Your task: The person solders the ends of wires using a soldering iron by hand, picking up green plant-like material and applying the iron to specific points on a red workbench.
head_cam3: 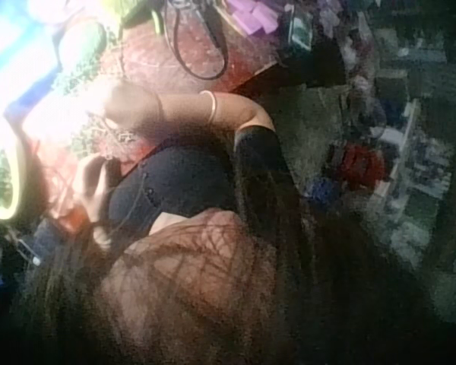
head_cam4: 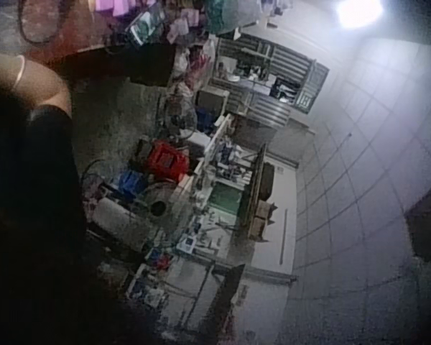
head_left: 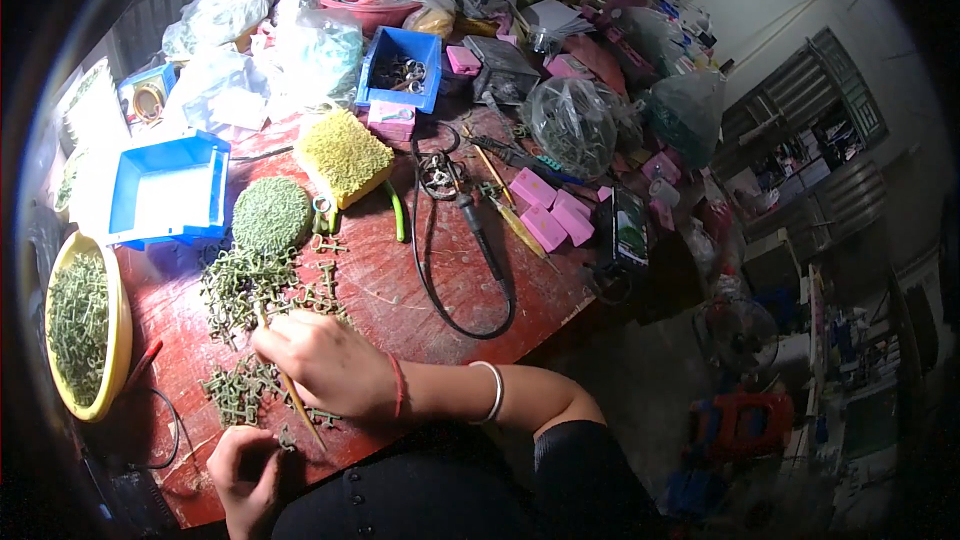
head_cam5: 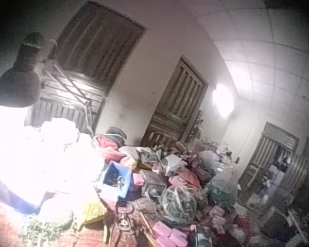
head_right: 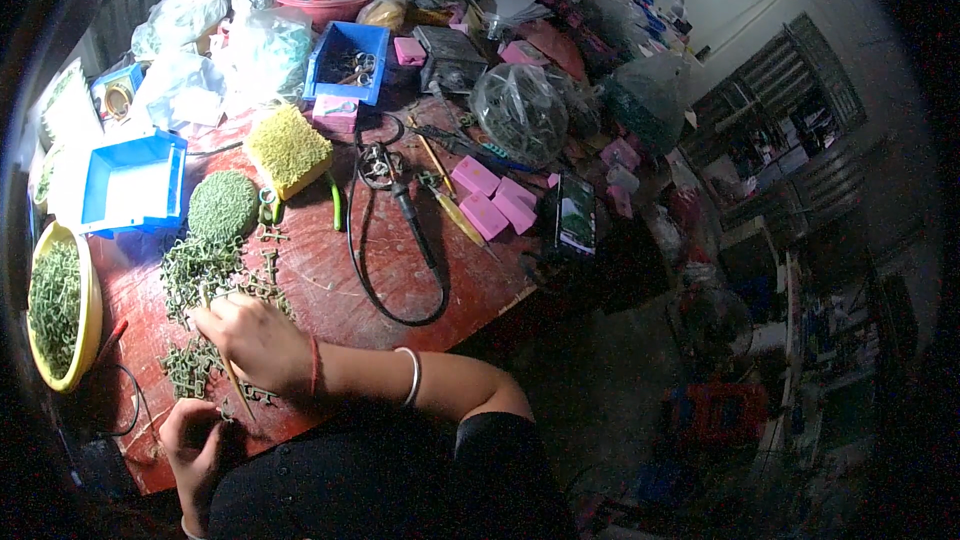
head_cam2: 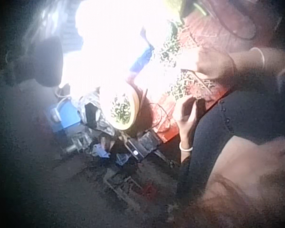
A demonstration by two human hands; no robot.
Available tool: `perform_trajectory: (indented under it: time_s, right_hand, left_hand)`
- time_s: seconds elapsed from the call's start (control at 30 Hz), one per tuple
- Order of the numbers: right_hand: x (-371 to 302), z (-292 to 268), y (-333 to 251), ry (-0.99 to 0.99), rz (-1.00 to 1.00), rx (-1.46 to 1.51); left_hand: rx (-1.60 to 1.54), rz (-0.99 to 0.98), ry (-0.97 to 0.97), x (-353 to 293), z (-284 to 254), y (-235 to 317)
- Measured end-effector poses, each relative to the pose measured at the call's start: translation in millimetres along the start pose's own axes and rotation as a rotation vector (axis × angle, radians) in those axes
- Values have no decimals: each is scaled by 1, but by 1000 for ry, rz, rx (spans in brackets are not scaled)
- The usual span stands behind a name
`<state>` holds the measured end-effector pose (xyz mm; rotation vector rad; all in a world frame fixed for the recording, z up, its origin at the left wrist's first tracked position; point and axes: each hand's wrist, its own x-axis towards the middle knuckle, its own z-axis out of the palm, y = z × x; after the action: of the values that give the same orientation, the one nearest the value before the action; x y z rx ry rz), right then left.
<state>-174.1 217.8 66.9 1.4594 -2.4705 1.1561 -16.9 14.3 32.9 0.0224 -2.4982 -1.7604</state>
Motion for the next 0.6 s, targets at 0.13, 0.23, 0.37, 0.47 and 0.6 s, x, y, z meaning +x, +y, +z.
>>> perform_trajectory:
  time_s: [0.13, 0.23, 0.37, 0.47, 0.6]
  right_hand:
    - [-14, 9, -19, -27, 103, 334]
    - [-22, 21, -27, -13, 21, 438]
    - [-28, 39, -32, -97, 14, 460]
    - [-30, 52, -30, -127, -16, 496]
    - [-29, 58, -28, -98, -44, 501]
  left_hand:
    - [-139, -72, 89, -11, -4, -8]
    - [-189, -51, 30, -15, -18, -20]
    - [-366, -57, 9, -16, -25, -21]
    - [-385, -79, -5, -16, -28, -13]
    - [-396, -77, -40, -18, -29, -15]
